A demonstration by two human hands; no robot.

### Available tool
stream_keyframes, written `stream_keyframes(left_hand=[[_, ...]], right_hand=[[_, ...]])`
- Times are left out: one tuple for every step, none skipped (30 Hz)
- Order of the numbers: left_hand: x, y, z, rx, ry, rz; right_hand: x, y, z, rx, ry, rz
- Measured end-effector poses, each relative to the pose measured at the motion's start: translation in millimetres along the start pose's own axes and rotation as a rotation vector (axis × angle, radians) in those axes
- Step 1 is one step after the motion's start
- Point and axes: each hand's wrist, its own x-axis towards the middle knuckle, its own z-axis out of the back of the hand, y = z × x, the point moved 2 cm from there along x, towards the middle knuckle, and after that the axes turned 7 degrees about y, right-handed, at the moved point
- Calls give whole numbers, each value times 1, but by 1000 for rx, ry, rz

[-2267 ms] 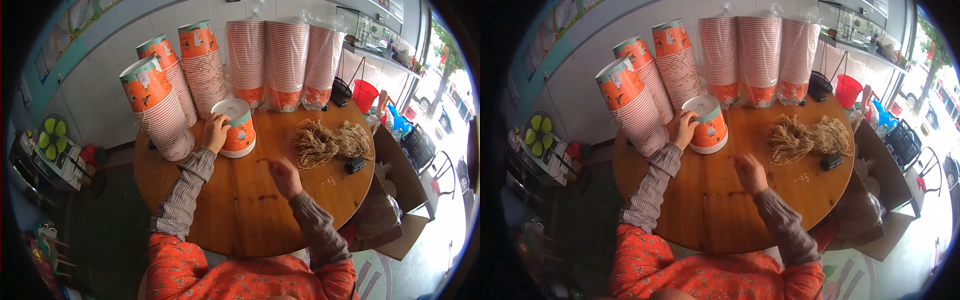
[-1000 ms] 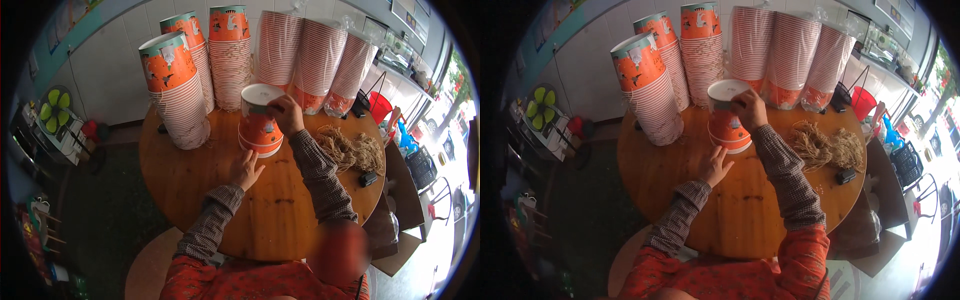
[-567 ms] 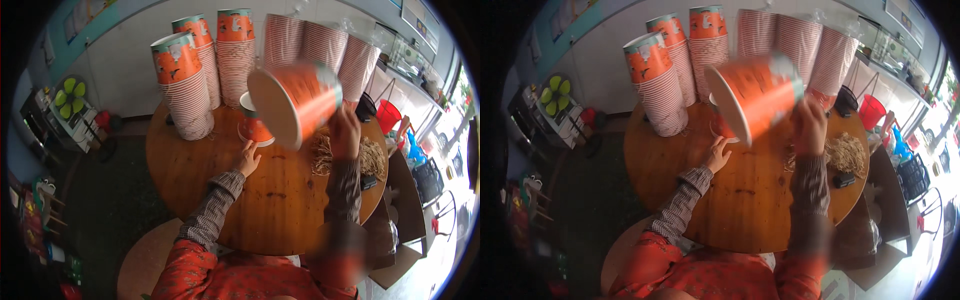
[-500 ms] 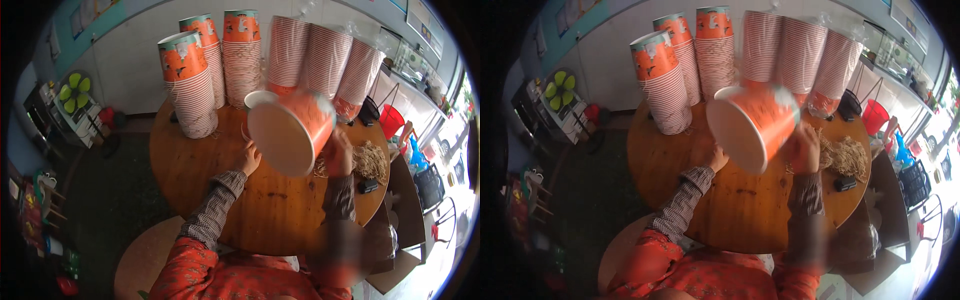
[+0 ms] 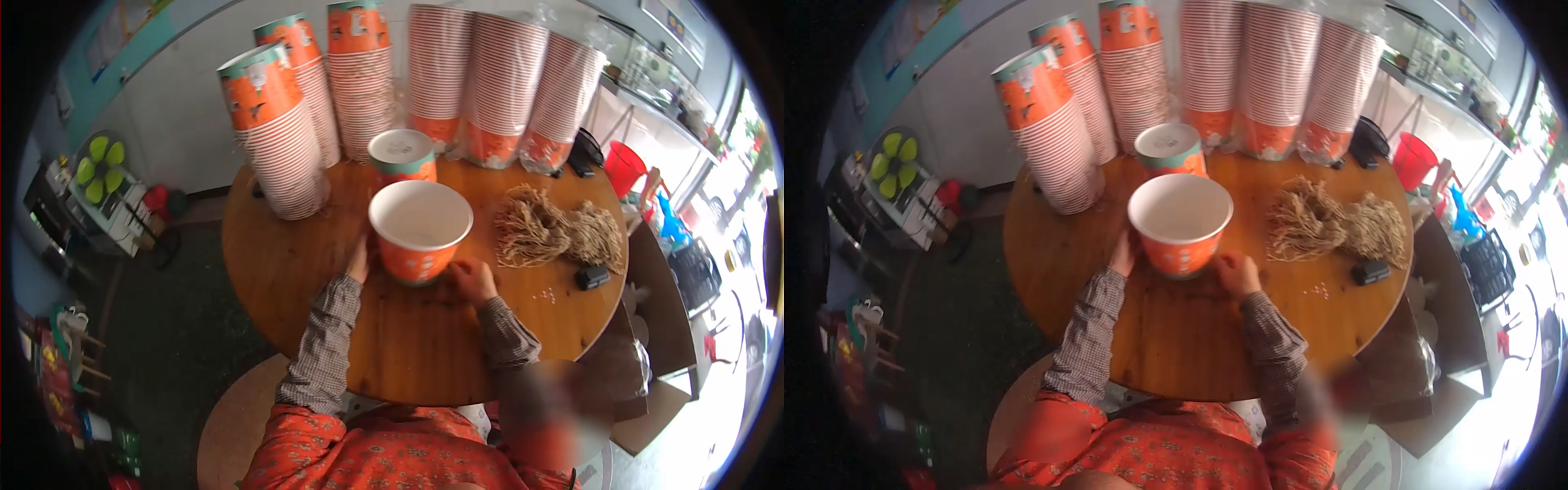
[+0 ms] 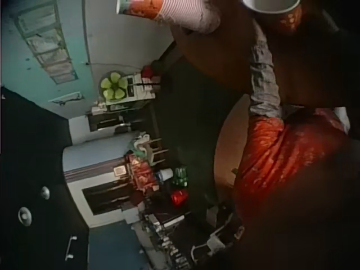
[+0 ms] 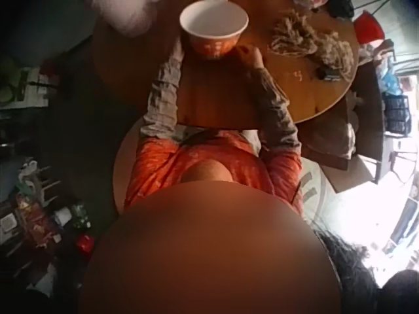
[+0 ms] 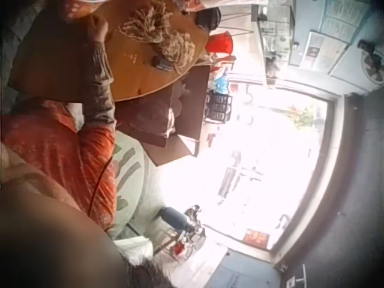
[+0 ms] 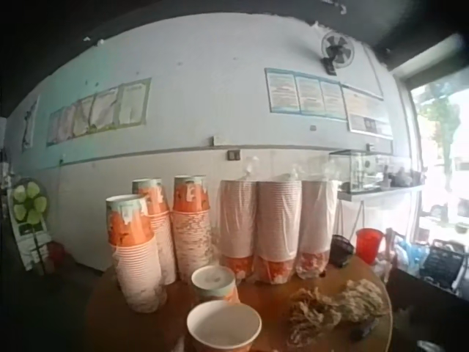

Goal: Threading and tying thin strings through holes in paper buckets to create handles.

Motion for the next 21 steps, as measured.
stream_keyframes(left_hand=[[10,1,24,120,48,-149],[5,-1,4,120,89,-215],[6,-4,19,221,45,-316],[5,-5,20,260,62,-290],[18,-12,45,102,116,-354],[11,-16,18,-80,112,-200],[11,-16,-4,-154,179,-199],[5,-26,-11,-216,222,-223],[-4,-35,-9,-118,161,-270],[-1,-26,12,-88,21,-345],[1,-22,35,-56,-128,-430],[-13,-41,5,157,-1,-616],[-24,-46,-14,279,-41,-679],[-40,-55,-30,406,-87,-756],[-53,-65,-48,538,-110,-846],[-56,-70,-46,542,-113,-847],[-60,-73,-47,738,-48,-960],[-63,-75,-49,935,23,-1068],[-66,-75,-53,937,9,-1140],[-69,-76,-55,938,8,-1133],[-72,-77,-58,1023,33,-1177]], right_hand=[[0,9,-10,-75,10,93],[-5,10,-5,-169,-9,143],[-9,32,-11,-155,16,138],[-13,42,-7,-152,23,116],[-12,54,-14,-147,9,170],[-14,43,3,-165,-22,132],[-14,34,23,-300,-135,89],[-14,36,35,-420,-227,71],[-12,43,49,-355,-251,39],[-7,39,62,-408,-275,16],[-3,38,72,-456,-293,3],[-7,31,90,-490,-286,-66],[-12,25,107,-521,-278,-134],[-18,22,118,-541,-204,-95],[-21,20,124,-547,-211,-102],[-20,18,123,-595,-153,-121],[-20,17,120,-644,-92,-147],[-18,16,116,-644,-90,-153],[-15,16,111,-633,-76,-148],[-13,17,108,-621,-58,-140],[-9,11,105,-625,-42,-117]])
